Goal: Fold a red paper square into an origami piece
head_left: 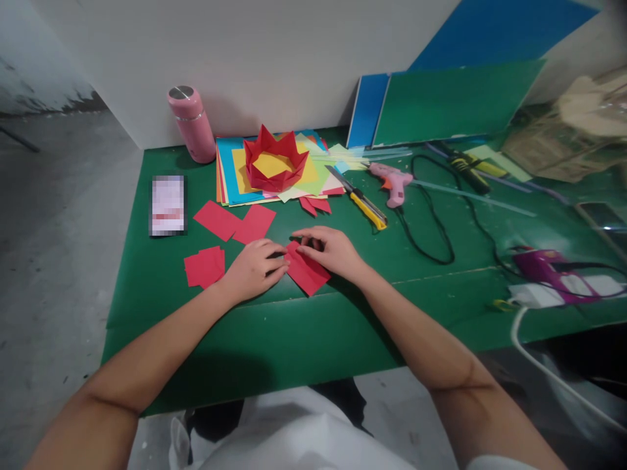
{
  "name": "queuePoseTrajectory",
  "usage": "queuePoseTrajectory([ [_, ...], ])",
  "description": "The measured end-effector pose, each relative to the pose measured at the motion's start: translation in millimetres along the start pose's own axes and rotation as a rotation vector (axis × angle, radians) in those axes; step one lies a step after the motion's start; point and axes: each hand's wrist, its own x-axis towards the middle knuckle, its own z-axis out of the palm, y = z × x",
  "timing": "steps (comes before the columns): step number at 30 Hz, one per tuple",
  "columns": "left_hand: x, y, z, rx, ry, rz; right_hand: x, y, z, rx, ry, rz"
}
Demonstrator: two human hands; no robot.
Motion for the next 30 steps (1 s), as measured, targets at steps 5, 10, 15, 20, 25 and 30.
queuePoseTrajectory([
  [5,-0.4,1.9,0.8,-0.023,-0.002,-0.017,-0.8,0.2,0.8,0.088,-0.014,0.036],
  [10,-0.2,1.1,1.4,-0.035,0.022,-0.002,-0.4,-1.9,0.1,-0.056,-0.033,-0.115],
  [15,-0.3,0.1,2.0,-0.044,0.019,-0.004,0.7,3.1,-1.1,-0.105,-0.081,-0.311],
  [20,0.1,3.0,2.1,-0.025,0.021,-0.026,1.3,6.1,-2.9,-0.194,-0.133,-0.421],
  [25,1.7,5.6,0.9,-0.019,0.017,-0.024,1.0,3.7,-5.1,-0.262,-0.145,-0.422],
  [30,1.9,5.3,1.2,-0.018,-0.007,-0.041,1.1,2.0,-5.8,-0.305,-0.148,-0.453],
])
